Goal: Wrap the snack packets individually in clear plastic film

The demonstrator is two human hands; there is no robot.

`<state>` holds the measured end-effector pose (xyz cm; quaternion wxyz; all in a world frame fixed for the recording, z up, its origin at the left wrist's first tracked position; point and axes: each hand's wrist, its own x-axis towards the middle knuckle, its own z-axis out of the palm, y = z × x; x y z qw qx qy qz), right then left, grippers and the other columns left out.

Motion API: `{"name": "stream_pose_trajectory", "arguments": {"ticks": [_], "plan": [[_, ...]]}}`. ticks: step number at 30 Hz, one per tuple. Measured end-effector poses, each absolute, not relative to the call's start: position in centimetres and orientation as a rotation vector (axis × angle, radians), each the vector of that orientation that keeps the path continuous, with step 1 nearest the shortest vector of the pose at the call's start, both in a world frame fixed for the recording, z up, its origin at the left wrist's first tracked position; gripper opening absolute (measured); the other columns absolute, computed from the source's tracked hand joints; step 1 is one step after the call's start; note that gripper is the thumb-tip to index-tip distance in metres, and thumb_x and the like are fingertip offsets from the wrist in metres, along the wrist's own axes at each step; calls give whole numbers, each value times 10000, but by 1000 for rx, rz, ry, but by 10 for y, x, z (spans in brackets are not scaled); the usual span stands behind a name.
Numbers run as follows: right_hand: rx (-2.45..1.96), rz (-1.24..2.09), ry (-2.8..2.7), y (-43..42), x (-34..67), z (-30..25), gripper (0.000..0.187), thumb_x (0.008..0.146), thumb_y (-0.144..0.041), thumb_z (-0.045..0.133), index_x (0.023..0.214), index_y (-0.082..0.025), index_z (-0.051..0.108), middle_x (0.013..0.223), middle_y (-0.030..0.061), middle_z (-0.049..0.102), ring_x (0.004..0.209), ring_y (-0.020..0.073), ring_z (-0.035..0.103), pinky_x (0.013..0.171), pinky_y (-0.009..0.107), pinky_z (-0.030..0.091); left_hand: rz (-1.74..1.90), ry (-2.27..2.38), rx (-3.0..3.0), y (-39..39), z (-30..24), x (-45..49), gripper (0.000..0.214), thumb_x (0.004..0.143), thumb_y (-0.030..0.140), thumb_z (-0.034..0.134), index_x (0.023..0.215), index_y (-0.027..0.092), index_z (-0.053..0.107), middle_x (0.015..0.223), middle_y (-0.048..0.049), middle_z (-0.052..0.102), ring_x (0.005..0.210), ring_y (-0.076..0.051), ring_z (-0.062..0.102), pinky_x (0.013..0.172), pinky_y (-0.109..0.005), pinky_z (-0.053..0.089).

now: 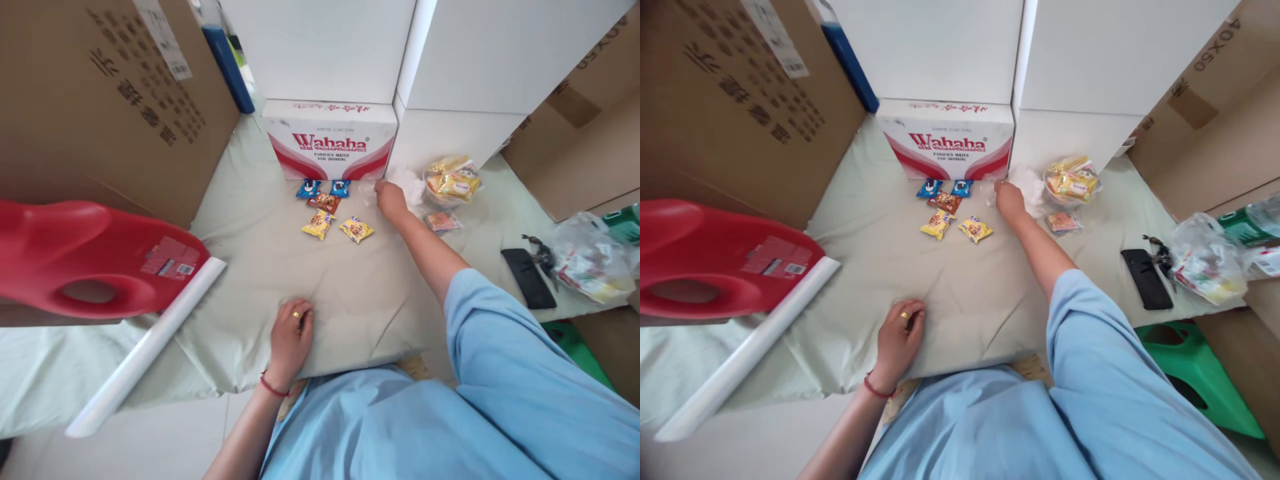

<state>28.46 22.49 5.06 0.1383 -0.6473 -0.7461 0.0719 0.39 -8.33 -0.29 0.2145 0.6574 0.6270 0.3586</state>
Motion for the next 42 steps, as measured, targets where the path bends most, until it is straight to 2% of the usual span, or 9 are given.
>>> {"name": "stream_pose_trajectory", "arguments": {"ticks": [5, 9, 12, 15, 18, 21, 28, 35, 42], "plan": [[-1276, 295, -2137, 132, 278, 61, 279, 1012, -192, 423, 1079, -186, 694, 1041, 119, 730, 1003, 244, 665, 937, 364, 494, 1070, 1776, 1381, -96, 0, 7, 275, 1005, 457, 552, 1052, 226, 693, 1003, -73, 735, 941, -220, 711, 864, -378, 573], [-921, 546, -2242, 27, 276, 65, 252, 1049, -242, 459, 1090, -234, 708, 1030, 96, 742, 958, 209, 702, 855, 330, 548, 1267, 1559, 1127, -88, 13, 26, 624, 904, 583, 702, 1393, 245, 512, 1448, -172, 568, 1256, -279, 655, 902, -405, 609], [-892, 713, -2204, -23, 273, 62, 254, 1045, -230, 483, 1114, -267, 725, 1067, 89, 755, 968, 198, 722, 832, 323, 583, 1204, 1469, 1333, -69, 25, 43, 911, 782, 519, 855, 1542, 281, 411, 1623, -182, 409, 1447, -316, 513, 1063, -475, 554], [-944, 837, -2058, -44, 273, 61, 235, 1036, -235, 520, 1099, -291, 741, 1040, 74, 762, 951, 200, 731, 823, 342, 601, 1075, 1372, 1514, -52, 31, 54, 552, 836, 418, 807, 1339, 259, 646, 1446, -135, 619, 1394, -310, 559, 1170, -518, 460], [-1016, 978, -1787, -49, 282, 62, 159, 1017, -275, 601, 1038, -305, 756, 941, 51, 750, 852, 206, 718, 776, 367, 601, 1019, 1326, 1361, -43, 30, 57, 192, 889, 406, 740, 976, 235, 752, 1063, -80, 759, 1099, -262, 693, 1081, -461, 512], [-1073, 1151, -1390, -47, 294, 60, 66, 959, -347, 717, 974, -295, 755, 868, 26, 711, 690, 171, 652, 653, 332, 571, 1056, 1311, 1080, -43, 30, 56, 256, 891, 468, 742, 916, 215, 714, 920, -50, 727, 922, -205, 684, 935, -376, 568], [-1028, 1404, -978, -39, 299, 54, 223, 825, -432, 837, 910, -281, 696, 923, 16, 678, 614, 119, 566, 562, 277, 517, 1061, 1174, 671, -52, 35, 67, 704, 807, 534, 827, 1388, 289, 513, 1517, -137, 509, 1211, -270, 670, 890, -423, 636], [-1011, 1475, -874, -38, 303, 46, 219, 861, -428, 782, 910, -280, 629, 915, 23, 683, 614, 124, 569, 517, 261, 515, 1107, 1054, 315, -34, 29, 70, 305, 753, 221, 753, 1049, 193, 683, 1085, -73, 755, 874, -152, 709, 722, -259, 574], [-1154, 1345, -603, -40, 327, 43, 377, 660, -346, 967, 822, -249, 641, 863, -28, 686, 710, 93, 644, 607, 184, 567, 1096, 899, 102, -33, 36, 54, 116, 838, 260, 696, 886, 156, 709, 817, -34, 716, 675, -122, 633, 621, -245, 544]]}}
